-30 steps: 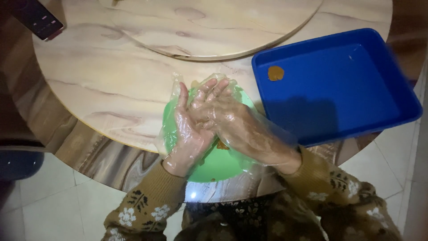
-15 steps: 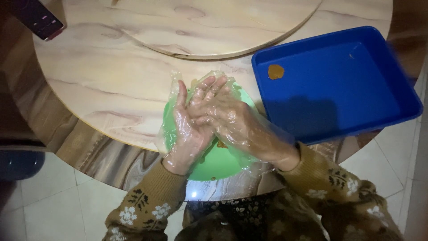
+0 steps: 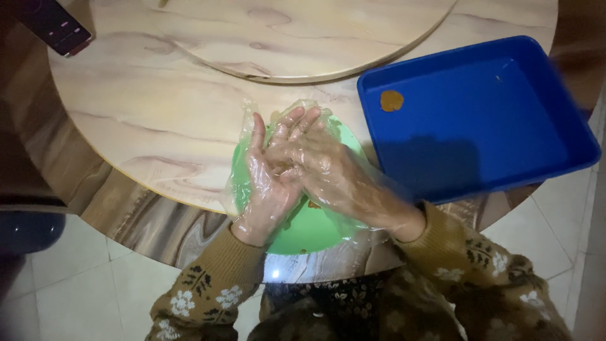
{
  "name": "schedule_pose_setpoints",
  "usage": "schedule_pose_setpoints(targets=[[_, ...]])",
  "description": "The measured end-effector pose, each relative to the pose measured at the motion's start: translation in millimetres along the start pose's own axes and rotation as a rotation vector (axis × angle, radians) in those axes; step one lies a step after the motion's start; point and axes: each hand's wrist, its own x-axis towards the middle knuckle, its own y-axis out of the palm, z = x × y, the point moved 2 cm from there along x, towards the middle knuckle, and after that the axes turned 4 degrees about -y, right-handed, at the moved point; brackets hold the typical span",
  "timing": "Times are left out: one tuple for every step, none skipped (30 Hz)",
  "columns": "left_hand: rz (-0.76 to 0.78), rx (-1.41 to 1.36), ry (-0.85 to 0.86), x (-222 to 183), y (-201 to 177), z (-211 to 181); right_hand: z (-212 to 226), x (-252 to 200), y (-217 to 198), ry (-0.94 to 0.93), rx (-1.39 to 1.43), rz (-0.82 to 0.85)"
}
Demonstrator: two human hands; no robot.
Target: The person is wearing plastic gloves and is portioning a brown dough-like substance from a blue tray, rolling small pieces into balls, and placing them onto a green plate.
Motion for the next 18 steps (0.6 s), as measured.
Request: schedule_pose_setpoints(targets=[[-0.011,-0.036,-0.009,0.2,0.0,0.6,0.8,0.3,1.9,0.045,0.014,0.0],[-0.016,-0.071,-0.016,2.9,0.5,0.2,0.5,2.1,2.7,0.086,0.024,0.0],[-0.014,-0.07,-0.014,3.6,2.6,0.5,-1.2,1.7,-0.2,0.084,0.023,-0.001],[-0.085,-0.057,-0.015,3.5,3.1,1.2,-3.2,0.7,-2.4,0.125,0.125,0.003],[-0.156,-0.043,-0.016,3.1,3.2,1.8,-5.3,-0.4,-4.1,0.167,0.227,0.008],[-0.16,-0.045,-0.016,4.0,1.9,1.8,-6.4,-2.3,-5.1,0.169,0.23,0.01],[-0.141,-0.009,-0.013,5.1,0.7,1.7,-9.0,-4.6,-5.0,0.237,0.387,0.019],[-0.121,0.027,-0.01,6.5,-0.5,1.7,-11.7,-6.9,-5.0,0.304,0.544,0.028],[-0.125,0.025,-0.011,6.3,-2.8,2.1,-11.6,-7.5,-2.1,0.307,0.547,0.03],[-0.072,-0.071,-0.009,5.5,-4.3,3.1,-9.9,-8.2,-0.7,0.218,0.52,-0.038],[-0.018,-0.167,-0.006,4.5,-5.9,4.0,-8.1,-9.0,0.7,0.129,0.491,-0.105],[-0.021,-0.169,-0.007,4.2,-0.3,4.1,-9.6,-6.7,-0.9,0.133,0.494,-0.104],[-0.03,-0.113,0.009,3.7,5.3,3.9,-9.4,-4.3,-4.0,0.051,0.252,-0.136],[-0.038,-0.057,0.024,2.3,10.7,4.4,-8.3,-3.2,-6.2,-0.03,0.009,-0.165],[-0.041,-0.059,0.023,0.2,16.7,6.9,-10.5,-7.2,1.1,-0.026,0.012,-0.164],[-0.023,-0.096,0.019,-0.2,23.9,7.7,-13.6,-8.7,7.3,-0.025,-0.01,-0.174],[-0.005,-0.134,0.016,-0.5,31.3,8.3,-16.5,-10.2,13.5,-0.024,-0.031,-0.185],[-0.007,-0.133,0.018,-1.9,37.1,9.7,-16.1,-10.2,14.9,-0.026,-0.029,-0.184]])
